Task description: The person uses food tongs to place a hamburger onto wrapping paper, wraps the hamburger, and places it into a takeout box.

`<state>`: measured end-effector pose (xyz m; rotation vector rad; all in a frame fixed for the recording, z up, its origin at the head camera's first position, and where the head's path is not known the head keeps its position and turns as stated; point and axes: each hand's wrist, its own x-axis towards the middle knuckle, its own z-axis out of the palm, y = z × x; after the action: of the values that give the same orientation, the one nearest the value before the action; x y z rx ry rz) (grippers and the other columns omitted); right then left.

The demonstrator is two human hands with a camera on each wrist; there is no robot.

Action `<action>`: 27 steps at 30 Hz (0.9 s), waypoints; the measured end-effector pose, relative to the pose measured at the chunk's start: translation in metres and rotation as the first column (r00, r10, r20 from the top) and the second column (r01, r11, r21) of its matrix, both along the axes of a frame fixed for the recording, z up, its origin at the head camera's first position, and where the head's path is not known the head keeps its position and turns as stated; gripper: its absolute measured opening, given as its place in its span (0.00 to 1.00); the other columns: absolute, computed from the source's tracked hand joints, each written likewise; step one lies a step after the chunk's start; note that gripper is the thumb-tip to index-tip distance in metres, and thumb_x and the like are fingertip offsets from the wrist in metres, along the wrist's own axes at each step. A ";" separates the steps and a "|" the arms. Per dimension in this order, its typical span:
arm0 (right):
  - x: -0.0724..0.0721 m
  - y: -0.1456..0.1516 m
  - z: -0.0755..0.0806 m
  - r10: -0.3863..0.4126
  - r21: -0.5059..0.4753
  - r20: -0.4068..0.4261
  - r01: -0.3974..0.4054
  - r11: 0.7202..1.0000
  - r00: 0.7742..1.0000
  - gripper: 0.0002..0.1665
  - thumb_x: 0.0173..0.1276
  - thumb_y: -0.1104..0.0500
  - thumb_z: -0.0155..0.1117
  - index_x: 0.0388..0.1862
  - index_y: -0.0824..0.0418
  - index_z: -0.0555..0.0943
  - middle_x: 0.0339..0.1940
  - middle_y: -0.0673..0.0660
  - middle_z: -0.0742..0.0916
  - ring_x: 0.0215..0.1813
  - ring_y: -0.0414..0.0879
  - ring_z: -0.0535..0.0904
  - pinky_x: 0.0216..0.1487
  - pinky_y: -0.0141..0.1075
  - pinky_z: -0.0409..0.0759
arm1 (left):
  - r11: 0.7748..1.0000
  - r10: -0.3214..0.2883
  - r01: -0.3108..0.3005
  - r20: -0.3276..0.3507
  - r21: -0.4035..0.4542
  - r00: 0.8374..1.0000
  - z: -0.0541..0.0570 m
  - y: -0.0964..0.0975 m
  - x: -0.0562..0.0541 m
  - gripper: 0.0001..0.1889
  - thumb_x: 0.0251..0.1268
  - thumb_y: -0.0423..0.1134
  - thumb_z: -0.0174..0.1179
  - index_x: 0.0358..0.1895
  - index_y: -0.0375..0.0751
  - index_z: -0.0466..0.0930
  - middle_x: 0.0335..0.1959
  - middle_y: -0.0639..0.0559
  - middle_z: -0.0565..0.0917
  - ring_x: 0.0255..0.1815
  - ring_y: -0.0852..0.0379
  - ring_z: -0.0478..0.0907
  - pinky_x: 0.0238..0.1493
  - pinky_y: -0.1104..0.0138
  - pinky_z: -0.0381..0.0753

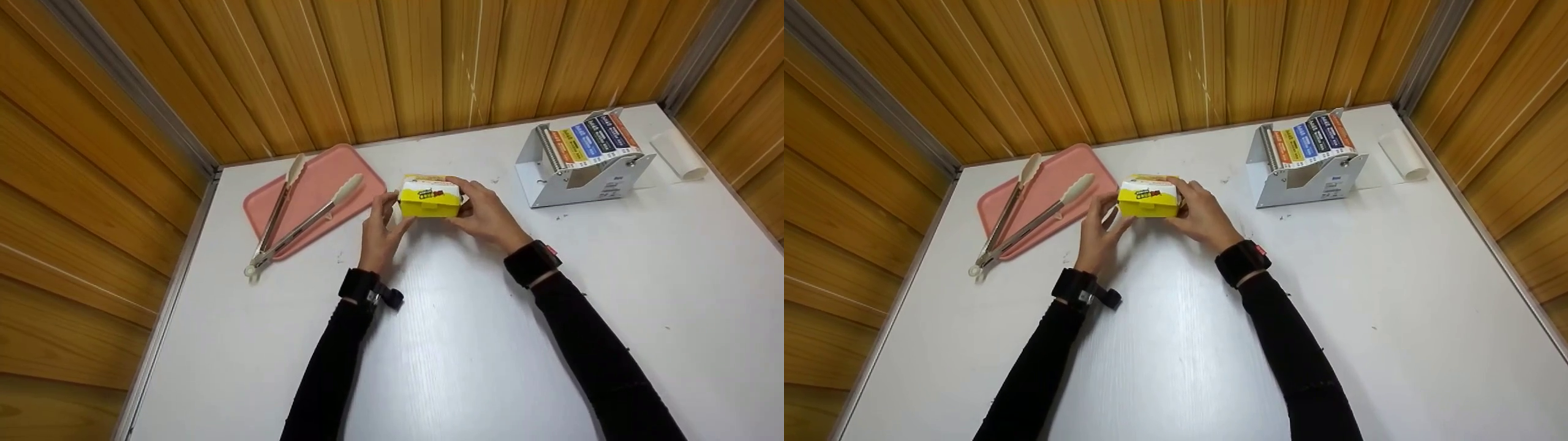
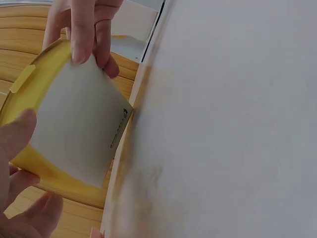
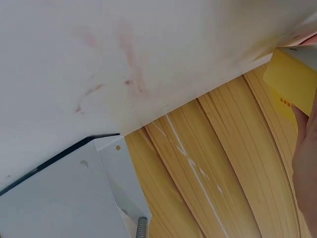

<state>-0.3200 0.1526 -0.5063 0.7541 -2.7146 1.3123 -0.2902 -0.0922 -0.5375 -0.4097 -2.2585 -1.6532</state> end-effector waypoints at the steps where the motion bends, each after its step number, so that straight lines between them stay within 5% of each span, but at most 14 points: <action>1: 0.000 0.000 0.001 0.003 0.005 0.004 -0.003 1.000 1.000 0.50 0.62 0.65 0.77 0.81 0.58 0.65 0.60 0.67 0.81 0.49 0.58 0.84 0.53 0.48 0.87 | 1.000 -0.020 0.020 -0.001 0.020 1.000 0.000 0.001 0.000 0.28 0.69 0.34 0.68 0.68 0.34 0.67 0.73 0.36 0.73 0.78 0.44 0.69 0.76 0.61 0.69; 7: -0.001 0.003 0.006 0.002 0.021 0.031 -0.003 1.000 1.000 0.46 0.63 0.57 0.79 0.77 0.56 0.68 0.56 0.64 0.78 0.49 0.58 0.82 0.54 0.49 0.86 | 0.995 -0.079 0.082 -0.060 0.051 0.995 -0.002 0.003 -0.002 0.27 0.73 0.33 0.63 0.69 0.29 0.64 0.77 0.32 0.67 0.78 0.41 0.67 0.76 0.62 0.69; 20: 0.002 0.001 0.005 0.009 0.024 0.032 -0.010 1.000 0.999 0.49 0.66 0.42 0.75 0.80 0.53 0.64 0.62 0.62 0.73 0.54 0.56 0.78 0.60 0.51 0.80 | 0.986 -0.103 0.104 -0.014 0.132 0.995 -0.003 0.003 -0.002 0.27 0.73 0.32 0.64 0.69 0.32 0.65 0.73 0.38 0.70 0.79 0.45 0.64 0.77 0.60 0.69; 27: 0.003 -0.006 0.004 -0.052 0.016 -0.049 0.053 0.998 0.997 0.34 0.74 0.37 0.63 0.73 0.48 0.71 0.61 0.60 0.74 0.55 0.58 0.76 0.58 0.52 0.74 | 0.976 -0.163 0.167 -0.041 0.136 0.986 -0.002 0.006 0.002 0.31 0.73 0.31 0.62 0.76 0.36 0.63 0.74 0.38 0.69 0.80 0.43 0.64 0.76 0.56 0.69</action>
<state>-0.3165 0.1467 -0.5023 0.7018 -2.6926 1.2446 -0.2886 -0.0866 -0.5397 -0.5972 -2.1209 -1.8603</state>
